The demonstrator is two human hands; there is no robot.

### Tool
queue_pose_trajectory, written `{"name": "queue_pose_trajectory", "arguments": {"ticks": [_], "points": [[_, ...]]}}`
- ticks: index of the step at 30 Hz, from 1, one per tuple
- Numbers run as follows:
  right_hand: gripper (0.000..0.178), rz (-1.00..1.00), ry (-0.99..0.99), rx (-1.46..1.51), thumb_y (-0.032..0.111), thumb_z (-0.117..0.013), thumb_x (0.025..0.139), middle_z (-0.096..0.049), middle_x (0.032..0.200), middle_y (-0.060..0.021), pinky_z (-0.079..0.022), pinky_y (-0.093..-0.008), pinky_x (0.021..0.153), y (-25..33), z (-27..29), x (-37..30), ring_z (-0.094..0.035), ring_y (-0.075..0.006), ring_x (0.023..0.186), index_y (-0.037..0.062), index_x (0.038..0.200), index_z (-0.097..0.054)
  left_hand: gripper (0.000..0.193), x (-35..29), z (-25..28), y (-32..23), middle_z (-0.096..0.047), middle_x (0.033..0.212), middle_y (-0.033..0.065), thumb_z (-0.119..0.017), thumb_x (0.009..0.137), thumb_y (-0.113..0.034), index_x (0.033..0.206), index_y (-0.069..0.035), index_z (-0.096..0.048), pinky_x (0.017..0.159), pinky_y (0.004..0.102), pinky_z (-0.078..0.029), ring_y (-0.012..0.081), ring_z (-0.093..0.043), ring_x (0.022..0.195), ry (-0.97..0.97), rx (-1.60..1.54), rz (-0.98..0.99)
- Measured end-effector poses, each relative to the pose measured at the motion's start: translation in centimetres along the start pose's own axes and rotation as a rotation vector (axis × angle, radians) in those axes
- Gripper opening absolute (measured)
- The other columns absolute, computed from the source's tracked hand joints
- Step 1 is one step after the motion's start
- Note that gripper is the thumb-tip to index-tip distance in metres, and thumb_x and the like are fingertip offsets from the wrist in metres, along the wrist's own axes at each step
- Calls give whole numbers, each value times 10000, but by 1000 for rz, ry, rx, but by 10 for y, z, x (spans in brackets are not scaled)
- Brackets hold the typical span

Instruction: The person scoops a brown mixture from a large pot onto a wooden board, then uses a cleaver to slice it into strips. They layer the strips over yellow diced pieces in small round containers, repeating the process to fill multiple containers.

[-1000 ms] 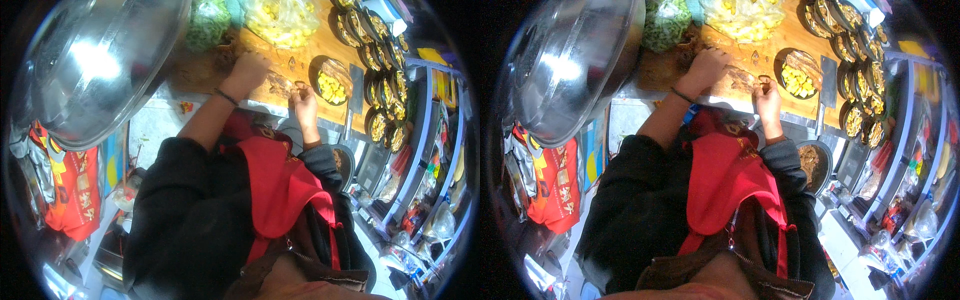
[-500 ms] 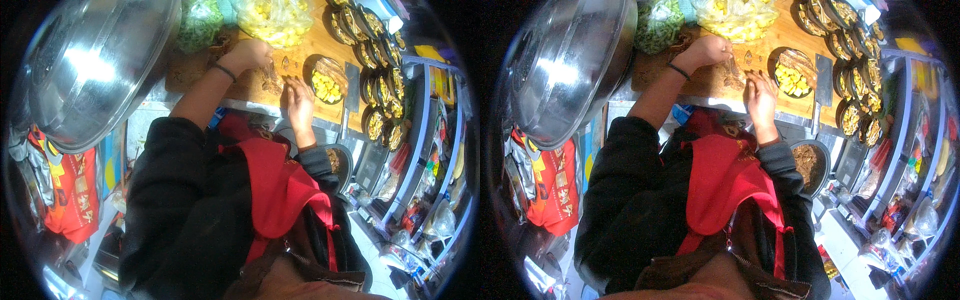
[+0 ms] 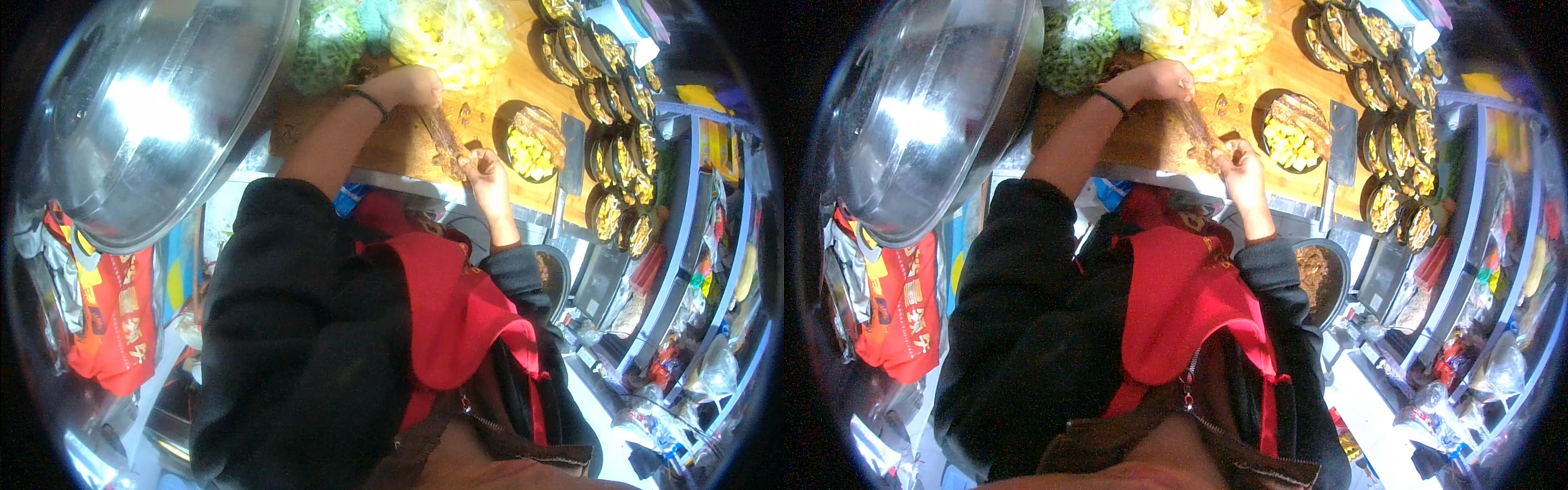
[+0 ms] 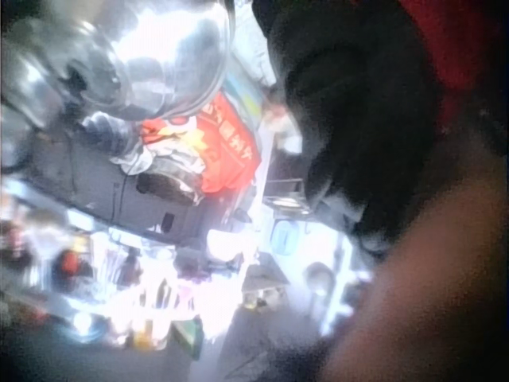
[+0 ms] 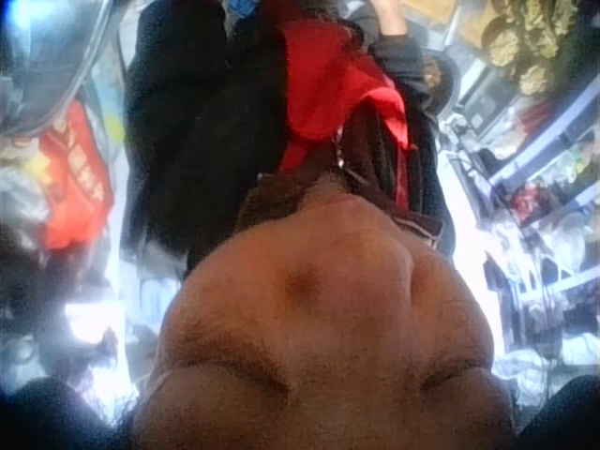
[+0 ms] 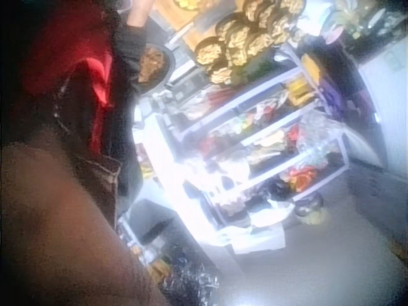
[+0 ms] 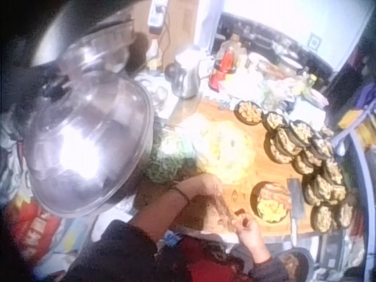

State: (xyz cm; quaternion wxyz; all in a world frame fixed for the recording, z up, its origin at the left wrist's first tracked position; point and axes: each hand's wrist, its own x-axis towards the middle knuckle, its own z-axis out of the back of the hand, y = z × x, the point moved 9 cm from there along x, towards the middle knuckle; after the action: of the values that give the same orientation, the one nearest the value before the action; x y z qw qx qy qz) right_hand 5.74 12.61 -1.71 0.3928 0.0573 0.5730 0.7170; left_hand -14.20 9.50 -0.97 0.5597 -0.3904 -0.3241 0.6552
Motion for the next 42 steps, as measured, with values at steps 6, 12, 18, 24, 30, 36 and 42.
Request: {"name": "queue_pose_trajectory", "arguments": {"ticks": [6,12,18,24,30,36,42], "points": [[249,43,-162,-393,83,-676,796,-587,704,-83,-462,-285,578,11,17,-7,-575,-183,623,4,961,-507,168,-18,15,-28,-618,773,100,-649,741,-173,822,-30,-614,643,382,-479,265,-602,731,-581,530,-102],[264,140,-239,-653,130,-682,777,-615,839,-156,-487,-379,677,37,20,-17,-615,-320,761,15,933,-504,187,-41,-25,-52,-621,893,80,-550,763,-131,915,-46,-615,779,396,-477,265,-602,856,-470,660,-198],[117,353,-166,-663,93,-625,816,-611,880,-128,-493,-373,704,66,34,-46,-615,-306,795,56,880,-535,342,-77,-66,-75,-580,1142,128,-517,767,-164,1067,-33,-613,908,379,-448,293,-541,1072,-456,528,-464],[111,371,-253,-574,94,-593,847,-636,884,-134,-491,-344,755,80,50,-54,-626,-279,841,36,941,-607,287,-42,-59,-48,-572,1121,129,-493,782,-137,1018,-22,-610,889,354,-461,294,-535,1055,-331,378,-319],[218,475,-161,-748,155,-622,826,-612,935,-172,-482,-398,768,76,-10,-20,-596,-338,881,38,1009,-605,180,-20,-50,-43,-555,941,109,-471,814,-127,910,-17,-575,773,342,-489,265,-556,939,-117,473,-366],[261,356,-233,-811,238,-655,787,-592,893,-191,-477,-413,745,69,-11,-2,-583,-357,844,27,925,-587,131,-19,-39,-60,-537,890,106,-457,852,-123,902,-42,-546,722,354,-490,287,-566,865,-238,435,-412],[191,399,-284,-895,205,-586,779,-585,868,-173,-492,-417,741,70,-15,10,-597,-349,819,44,879,-560,208,-24,-19,-57,-552,922,104,-489,823,-117,1012,-82,-568,737,355,-492,294,-577,886,-418,369,-387]]}}
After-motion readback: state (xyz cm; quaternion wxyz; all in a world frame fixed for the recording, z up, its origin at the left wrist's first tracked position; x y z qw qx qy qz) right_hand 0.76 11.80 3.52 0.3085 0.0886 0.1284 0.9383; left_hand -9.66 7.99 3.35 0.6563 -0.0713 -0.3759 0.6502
